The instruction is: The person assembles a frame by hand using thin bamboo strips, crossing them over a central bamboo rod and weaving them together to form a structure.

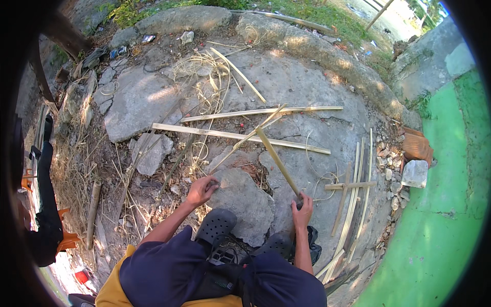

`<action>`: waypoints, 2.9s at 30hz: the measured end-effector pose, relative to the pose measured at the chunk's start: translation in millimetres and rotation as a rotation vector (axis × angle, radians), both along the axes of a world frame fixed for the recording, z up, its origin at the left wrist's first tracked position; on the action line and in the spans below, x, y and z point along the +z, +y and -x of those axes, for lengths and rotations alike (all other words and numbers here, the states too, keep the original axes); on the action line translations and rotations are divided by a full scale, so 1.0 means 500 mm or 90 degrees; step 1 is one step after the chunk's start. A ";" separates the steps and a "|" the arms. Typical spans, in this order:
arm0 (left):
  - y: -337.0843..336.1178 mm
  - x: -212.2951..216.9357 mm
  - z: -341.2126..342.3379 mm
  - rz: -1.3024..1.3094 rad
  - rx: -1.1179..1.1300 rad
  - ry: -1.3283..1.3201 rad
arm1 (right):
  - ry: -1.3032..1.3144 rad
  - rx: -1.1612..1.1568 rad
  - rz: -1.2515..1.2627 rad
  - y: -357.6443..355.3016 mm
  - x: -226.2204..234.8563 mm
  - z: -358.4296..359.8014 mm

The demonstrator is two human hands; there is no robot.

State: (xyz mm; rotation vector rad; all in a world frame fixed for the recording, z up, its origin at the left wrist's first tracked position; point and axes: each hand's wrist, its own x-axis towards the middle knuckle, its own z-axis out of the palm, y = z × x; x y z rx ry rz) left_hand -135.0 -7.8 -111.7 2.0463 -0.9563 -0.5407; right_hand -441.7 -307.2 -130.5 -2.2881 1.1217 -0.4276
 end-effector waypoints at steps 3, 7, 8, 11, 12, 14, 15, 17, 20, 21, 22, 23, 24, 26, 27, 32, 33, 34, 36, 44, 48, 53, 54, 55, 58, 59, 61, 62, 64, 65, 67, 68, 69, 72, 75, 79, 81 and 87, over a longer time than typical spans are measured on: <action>0.003 0.000 -0.001 0.013 0.003 0.003 | 0.000 0.002 -0.004 0.003 0.004 -0.004; 0.003 0.014 -0.018 -0.065 -0.033 0.058 | 0.005 0.006 0.011 -0.005 0.011 -0.007; -0.001 0.020 -0.029 -0.064 -0.041 0.058 | 0.005 -0.001 0.012 -0.010 0.012 -0.006; -0.031 0.054 -0.080 0.031 0.056 0.099 | 0.017 0.007 0.032 -0.032 0.007 -0.011; -0.053 0.085 -0.104 0.029 0.044 0.096 | 0.020 0.034 0.040 -0.040 0.003 -0.013; -0.103 0.153 -0.161 0.098 0.096 0.172 | 0.015 0.050 0.042 -0.047 0.000 -0.020; -0.128 0.171 -0.191 0.102 0.075 0.183 | 0.038 0.071 0.045 -0.050 -0.002 -0.021; -0.192 0.214 -0.229 0.074 0.020 0.195 | 0.062 0.078 0.045 -0.056 -0.001 -0.013; -0.284 0.285 -0.258 -0.057 -0.093 0.166 | 0.069 0.076 0.051 -0.065 0.019 -0.008; -0.308 0.292 -0.267 -0.064 -0.102 0.159 | 0.054 0.072 0.050 -0.069 0.030 -0.010; -0.329 0.293 -0.278 -0.094 -0.135 0.145 | 0.038 0.069 0.048 -0.072 0.041 -0.013; -0.349 0.292 -0.285 -0.125 -0.168 0.131 | 0.005 0.069 0.077 -0.077 0.053 -0.012; -0.367 0.285 -0.288 -0.133 -0.174 0.125 | -0.001 0.061 0.071 -0.083 0.067 -0.012; -0.394 0.271 -0.285 -0.206 -0.181 0.172 | -0.018 0.060 0.097 -0.091 0.099 -0.011; -0.408 0.263 -0.272 -0.218 -0.202 0.199 | -0.022 0.056 0.108 -0.096 0.118 -0.001; -0.434 0.224 -0.261 -0.251 -0.310 0.387 | -0.020 0.056 0.134 -0.106 0.189 0.014; -0.433 0.213 -0.265 -0.225 -0.310 0.363 | -0.034 0.061 0.130 -0.107 0.203 0.009; -0.432 0.200 -0.268 -0.199 -0.311 0.339 | -0.036 0.060 0.127 -0.107 0.214 0.007; -0.431 0.180 -0.254 -0.171 -0.310 0.330 | -0.040 0.060 0.139 -0.109 0.234 0.014; -0.422 0.160 -0.207 -0.005 -0.121 0.481 | -0.061 0.068 0.099 -0.116 0.277 0.025; -0.393 0.165 -0.242 0.044 -0.061 0.503 | -0.098 0.097 0.094 -0.111 0.318 -0.012; -0.339 0.249 -0.234 0.060 -0.067 0.442 | -0.125 0.121 0.077 -0.109 0.398 -0.031; -0.310 0.274 -0.234 0.057 -0.053 0.437 | -0.148 0.131 0.049 -0.103 0.411 -0.044; -0.288 0.286 -0.224 0.037 -0.029 0.423 | -0.158 0.145 0.049 -0.100 0.426 -0.045; -0.198 0.267 -0.209 0.068 0.058 0.453 | -0.125 0.201 0.062 -0.077 0.439 -0.064; -0.161 0.252 -0.207 0.066 0.083 0.459 | -0.122 0.217 0.033 -0.065 0.428 -0.074; -0.097 0.233 -0.190 0.077 0.132 0.496 | -0.118 0.252 0.005 -0.045 0.404 -0.094; -0.085 0.215 -0.176 0.106 0.208 0.533 | -0.108 0.270 -0.014 -0.036 0.393 -0.101; -0.042 0.176 -0.174 0.163 0.235 0.556 | -0.097 0.298 -0.029 -0.020 0.369 -0.116; -0.022 0.164 -0.175 0.144 0.230 0.550 | -0.095 0.303 -0.034 -0.015 0.355 -0.121; 0.016 0.136 -0.183 0.117 0.244 0.517 | -0.098 0.322 -0.043 -0.003 0.339 -0.138; 0.038 0.119 -0.192 0.100 0.238 0.498 | -0.094 0.321 -0.053 0.002 0.336 -0.149; 0.039 0.127 -0.180 0.060 0.243 0.443 | -0.084 0.315 -0.061 0.005 0.329 -0.150; 0.035 0.118 -0.158 0.133 0.282 0.446 | -0.073 0.330 -0.065 0.013 0.320 -0.151; 0.032 0.129 -0.151 0.091 0.244 0.431 | -0.073 0.316 -0.087 0.014 0.332 -0.147; 0.034 0.128 -0.149 0.088 0.228 0.418 | -0.067 0.296 -0.109 0.018 0.347 -0.144; 0.047 0.124 -0.152 0.086 0.223 0.425 | -0.088 0.267 -0.147 0.024 0.355 -0.150; 0.040 0.124 -0.156 0.163 0.244 0.529 | -0.117 0.248 -0.121 0.018 0.356 -0.148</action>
